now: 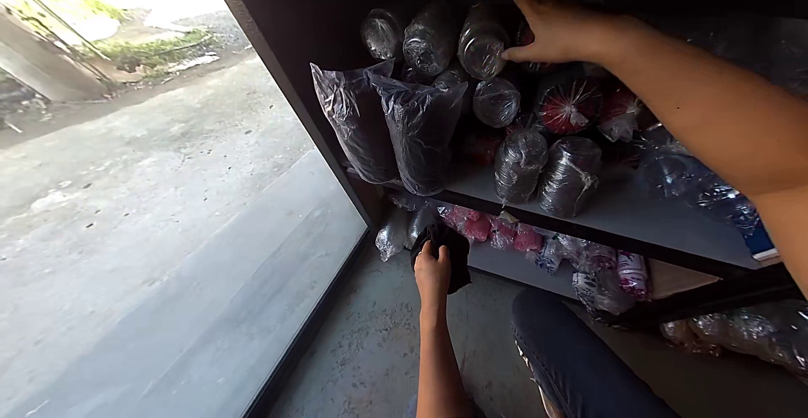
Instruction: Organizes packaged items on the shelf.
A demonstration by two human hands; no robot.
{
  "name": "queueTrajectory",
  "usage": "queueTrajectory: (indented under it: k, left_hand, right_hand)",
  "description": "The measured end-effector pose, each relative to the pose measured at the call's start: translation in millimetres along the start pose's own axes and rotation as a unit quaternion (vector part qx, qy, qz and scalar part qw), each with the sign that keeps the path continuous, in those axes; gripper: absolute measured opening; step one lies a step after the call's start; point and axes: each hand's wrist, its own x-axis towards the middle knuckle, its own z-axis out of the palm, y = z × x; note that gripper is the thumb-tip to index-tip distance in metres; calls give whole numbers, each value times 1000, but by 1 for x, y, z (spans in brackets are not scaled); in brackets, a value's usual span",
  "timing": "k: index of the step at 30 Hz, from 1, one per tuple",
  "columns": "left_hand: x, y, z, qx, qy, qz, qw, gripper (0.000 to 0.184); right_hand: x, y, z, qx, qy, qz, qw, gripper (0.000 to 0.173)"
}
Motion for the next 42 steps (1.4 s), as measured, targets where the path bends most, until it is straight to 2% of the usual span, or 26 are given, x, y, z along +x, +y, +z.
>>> queueTrajectory:
  k: [2, 5, 9, 11, 19, 24, 28, 33, 39, 42]
  left_hand:
    - [1, -1, 0, 10, -1, -2, 1000, 32]
    - [2, 0, -1, 7, 5, -1, 1000, 32]
    - [4, 1, 3, 9, 5, 2, 1000, 31]
    - [4, 1, 6, 11, 1, 2, 1000, 31]
    - [5, 0, 4, 10, -11, 0, 1000, 32]
    - [5, 1, 3, 7, -9, 1, 1000, 32]
    - [5, 0, 5, 11, -10, 10, 1000, 31]
    - [4, 0, 6, 15, -17, 8, 1000, 31]
    - [4, 1, 6, 14, -15, 4, 1000, 31]
    - [5, 0, 5, 14, -13, 3, 1000, 31]
  right_hand:
    - [-13, 3, -12, 50, -31, 74, 996, 65]
    - [-29, 8, -21, 63, -60, 135, 987, 63]
    - [-28, 33, 7, -34, 2, 139, 990, 106]
    - [-24, 32, 22, -59, 35, 154, 986, 114]
    - [-19, 30, 41, -70, 152, 153, 974, 94]
    - [-37, 16, 29, -67, 161, 167, 970, 77]
    - [-53, 12, 26, -71, 197, 140, 968, 69]
    - [-72, 18, 30, -104, 242, 99, 960, 75]
    - [-78, 22, 44, -121, 216, 39, 968, 91]
    - [-78, 21, 48, -133, 208, 21, 969, 89]
